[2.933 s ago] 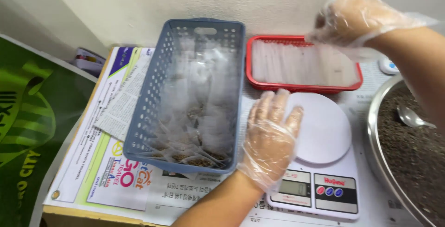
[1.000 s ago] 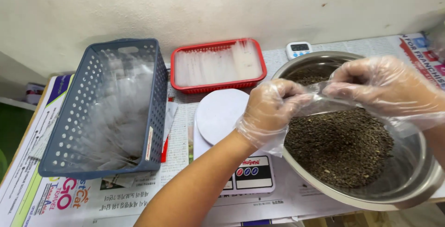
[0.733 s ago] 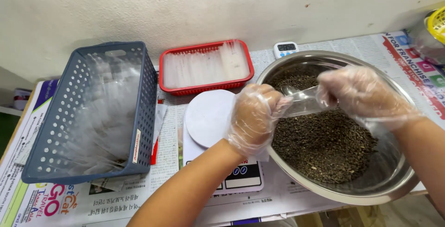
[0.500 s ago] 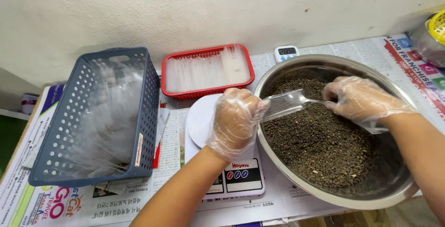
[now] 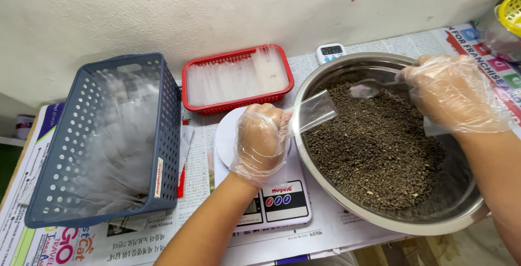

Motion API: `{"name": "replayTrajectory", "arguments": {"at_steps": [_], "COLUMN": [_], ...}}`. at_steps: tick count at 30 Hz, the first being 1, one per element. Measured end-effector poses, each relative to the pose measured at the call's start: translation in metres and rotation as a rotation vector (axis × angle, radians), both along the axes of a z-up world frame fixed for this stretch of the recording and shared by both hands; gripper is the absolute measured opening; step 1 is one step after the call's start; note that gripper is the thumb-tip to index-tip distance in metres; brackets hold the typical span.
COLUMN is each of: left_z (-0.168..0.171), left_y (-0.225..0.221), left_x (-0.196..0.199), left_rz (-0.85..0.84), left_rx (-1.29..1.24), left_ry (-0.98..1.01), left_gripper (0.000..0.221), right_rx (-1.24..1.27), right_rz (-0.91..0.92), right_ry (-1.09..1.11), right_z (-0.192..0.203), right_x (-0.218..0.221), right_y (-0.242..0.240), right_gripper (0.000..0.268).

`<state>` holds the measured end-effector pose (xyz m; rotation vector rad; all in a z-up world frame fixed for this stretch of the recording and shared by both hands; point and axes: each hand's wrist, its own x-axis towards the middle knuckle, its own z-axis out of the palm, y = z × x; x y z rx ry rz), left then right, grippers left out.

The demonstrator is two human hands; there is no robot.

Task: Filling small plastic bags with granules, weighing them on a digital scale, and placing them in a storage basket.

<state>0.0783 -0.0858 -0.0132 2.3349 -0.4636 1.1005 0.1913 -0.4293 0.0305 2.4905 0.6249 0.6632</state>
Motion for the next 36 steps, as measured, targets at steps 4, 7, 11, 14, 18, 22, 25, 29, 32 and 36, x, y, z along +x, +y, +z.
{"name": "replayTrajectory", "arguments": {"at_steps": [4, 7, 11, 14, 18, 22, 25, 29, 32, 36], "left_z": [-0.003, -0.004, -0.007, 0.009, 0.031, 0.034, 0.033, 0.047, 0.063, 0.039], "left_y": [0.000, -0.002, -0.009, -0.014, -0.019, -0.023, -0.027, -0.032, -0.031, -0.027], "left_x": [-0.002, -0.004, -0.002, -0.004, -0.007, 0.004, 0.011, 0.009, 0.000, 0.002], "left_rz": [0.021, 0.042, 0.056, -0.011, -0.108, -0.083, -0.067, -0.091, -0.264, -0.521], "left_rx": [0.070, 0.089, 0.117, 0.042, -0.068, -0.068, -0.025, -0.035, -0.283, -0.746], "left_ry": [0.068, 0.082, 0.167, 0.293, 0.484, 0.612, 0.640, 0.625, 0.716, 0.833], "left_gripper": [0.040, 0.044, 0.056, 0.058, 0.061, 0.066, 0.067, 0.069, 0.050, 0.040], "right_rx": [0.147, 0.271, 0.549, 0.557, 0.597, 0.494, 0.373, 0.285, 0.072, 0.270], "right_rz": [-0.079, -0.279, -0.405, -0.345, -0.388, -0.291, -0.284, -0.154, 0.143, -0.124], "right_ry": [0.361, 0.593, 0.701, 0.674, 0.769, 0.716, 0.716, 0.602, 0.260, 0.304], "right_z": [0.019, 0.038, 0.060, 0.071, 0.106, 0.107, 0.107, 0.101, 0.106, 0.103], "right_x": [-0.010, -0.015, -0.020, -0.010, -0.025, -0.021, -0.022, -0.028, -0.046, -0.058], "right_y": [0.027, 0.031, 0.024, 0.010, 0.022, 0.021, 0.031, 0.046, 0.056, 0.068], "right_gripper": [0.037, 0.035, 0.033, 0.034, 0.028, 0.031, 0.039, 0.042, 0.032, 0.052]}}
